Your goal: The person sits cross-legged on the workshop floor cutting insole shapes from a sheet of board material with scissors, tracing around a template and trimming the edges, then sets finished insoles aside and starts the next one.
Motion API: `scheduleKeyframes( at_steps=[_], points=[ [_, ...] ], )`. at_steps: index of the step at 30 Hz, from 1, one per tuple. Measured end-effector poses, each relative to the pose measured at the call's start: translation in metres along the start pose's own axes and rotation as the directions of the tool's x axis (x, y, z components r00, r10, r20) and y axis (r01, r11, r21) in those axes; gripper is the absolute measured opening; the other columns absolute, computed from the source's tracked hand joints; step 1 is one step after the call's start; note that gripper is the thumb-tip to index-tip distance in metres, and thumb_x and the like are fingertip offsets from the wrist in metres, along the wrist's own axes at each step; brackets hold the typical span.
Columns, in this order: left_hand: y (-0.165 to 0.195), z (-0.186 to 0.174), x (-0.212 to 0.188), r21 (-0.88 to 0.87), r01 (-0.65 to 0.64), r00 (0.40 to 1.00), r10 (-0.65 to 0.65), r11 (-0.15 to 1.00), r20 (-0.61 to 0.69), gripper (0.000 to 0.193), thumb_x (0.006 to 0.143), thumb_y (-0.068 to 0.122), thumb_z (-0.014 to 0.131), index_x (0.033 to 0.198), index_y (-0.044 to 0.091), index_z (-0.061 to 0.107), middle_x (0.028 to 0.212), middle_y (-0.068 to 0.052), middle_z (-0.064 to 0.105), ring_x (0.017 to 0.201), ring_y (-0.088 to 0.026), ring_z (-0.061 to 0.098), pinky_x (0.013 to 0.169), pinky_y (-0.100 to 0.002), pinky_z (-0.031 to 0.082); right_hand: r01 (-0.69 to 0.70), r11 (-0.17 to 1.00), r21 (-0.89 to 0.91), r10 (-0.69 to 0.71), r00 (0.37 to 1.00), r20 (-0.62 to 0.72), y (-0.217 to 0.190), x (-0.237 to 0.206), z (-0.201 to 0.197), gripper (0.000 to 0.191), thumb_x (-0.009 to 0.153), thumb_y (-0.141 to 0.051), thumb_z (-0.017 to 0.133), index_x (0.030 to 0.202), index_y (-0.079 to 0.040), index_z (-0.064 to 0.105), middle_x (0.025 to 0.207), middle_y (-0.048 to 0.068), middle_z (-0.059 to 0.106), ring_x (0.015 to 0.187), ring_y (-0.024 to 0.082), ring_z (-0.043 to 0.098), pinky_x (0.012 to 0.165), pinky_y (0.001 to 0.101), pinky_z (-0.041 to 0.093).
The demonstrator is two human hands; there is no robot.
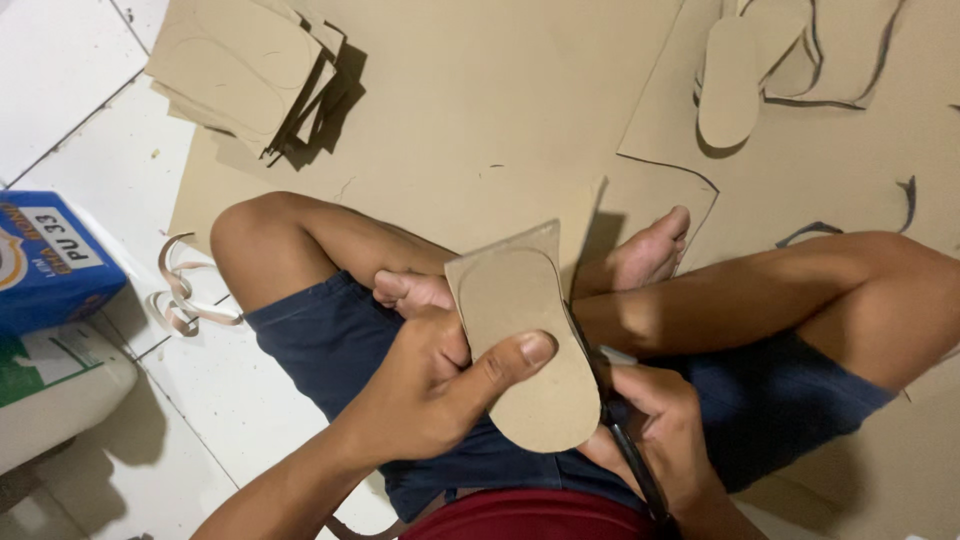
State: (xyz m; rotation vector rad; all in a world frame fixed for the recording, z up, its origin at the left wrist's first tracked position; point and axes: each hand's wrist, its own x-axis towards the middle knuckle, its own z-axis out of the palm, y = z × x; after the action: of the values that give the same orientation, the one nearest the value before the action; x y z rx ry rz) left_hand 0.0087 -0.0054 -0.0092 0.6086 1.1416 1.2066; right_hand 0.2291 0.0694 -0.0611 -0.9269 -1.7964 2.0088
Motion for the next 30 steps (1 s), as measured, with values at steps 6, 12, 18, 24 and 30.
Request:
scheduleKeyframes(
  at_steps=[6,12,18,24,30],
  points=[
    [-0.005,0.002,-0.004,0.118,0.006,0.999,-0.011,0.993,0.039,0.031,0.108,0.025,0.056,0.112,-0.001,0.072,0.093,-0.003,0.074,0.087,-0.006,0.067,0.075,-0.024,0.056,0.068,0.997,0.023,-0.068,0.998,-0.010,0.004,0.000,-0.001,0.043,0.083,-0.018,0.080,0.116,0.008,0.067,0.102,0.011,0.076,0.092,0.017,0.072,0.082,0.0285,0.057],
    [-0.013,0.008,-0.002,0.023,0.158,0.987,-0.158,0.987,0.006,0.031,0.107,0.024,0.061,0.107,-0.003,0.076,0.074,-0.005,0.065,0.062,-0.010,0.053,0.056,-0.025,0.040,0.062,0.990,-0.130,-0.077,0.991,-0.108,0.018,-0.013,-0.002,0.029,0.076,-0.023,0.086,0.088,0.000,0.073,0.072,0.003,0.075,0.063,0.010,0.073,0.057,0.0237,0.053],
    [-0.009,0.002,0.001,0.247,-0.187,0.974,0.213,0.951,-0.082,0.027,0.108,0.023,0.060,0.116,-0.001,0.071,0.091,0.000,0.074,0.084,-0.006,0.069,0.075,-0.023,0.056,0.120,0.981,-0.154,-0.127,0.991,-0.034,0.022,-0.004,-0.003,0.028,0.081,-0.022,0.081,0.093,0.001,0.070,0.077,0.004,0.074,0.069,0.011,0.072,0.064,0.0252,0.054],
    [-0.013,0.013,-0.004,0.186,-0.160,0.981,0.177,0.969,-0.077,0.026,0.109,0.021,0.059,0.117,-0.002,0.070,0.092,-0.001,0.071,0.085,-0.006,0.062,0.073,-0.023,0.052,-0.043,0.999,-0.029,0.040,0.996,-0.082,0.016,-0.006,-0.002,0.034,0.084,-0.014,0.071,0.113,0.004,0.069,0.085,0.007,0.073,0.074,0.013,0.069,0.064,0.0270,0.055],
    [-0.016,0.017,-0.002,0.124,-0.162,0.983,0.171,0.979,-0.067,0.026,0.110,0.021,0.058,0.115,-0.002,0.069,0.093,-0.002,0.071,0.086,-0.007,0.063,0.076,-0.023,0.053,0.020,0.996,-0.085,-0.032,0.989,-0.143,0.023,-0.011,0.002,0.020,0.086,-0.014,0.070,0.096,0.002,0.072,0.074,0.004,0.073,0.062,0.011,0.071,0.056,0.0248,0.054]
  ],
)
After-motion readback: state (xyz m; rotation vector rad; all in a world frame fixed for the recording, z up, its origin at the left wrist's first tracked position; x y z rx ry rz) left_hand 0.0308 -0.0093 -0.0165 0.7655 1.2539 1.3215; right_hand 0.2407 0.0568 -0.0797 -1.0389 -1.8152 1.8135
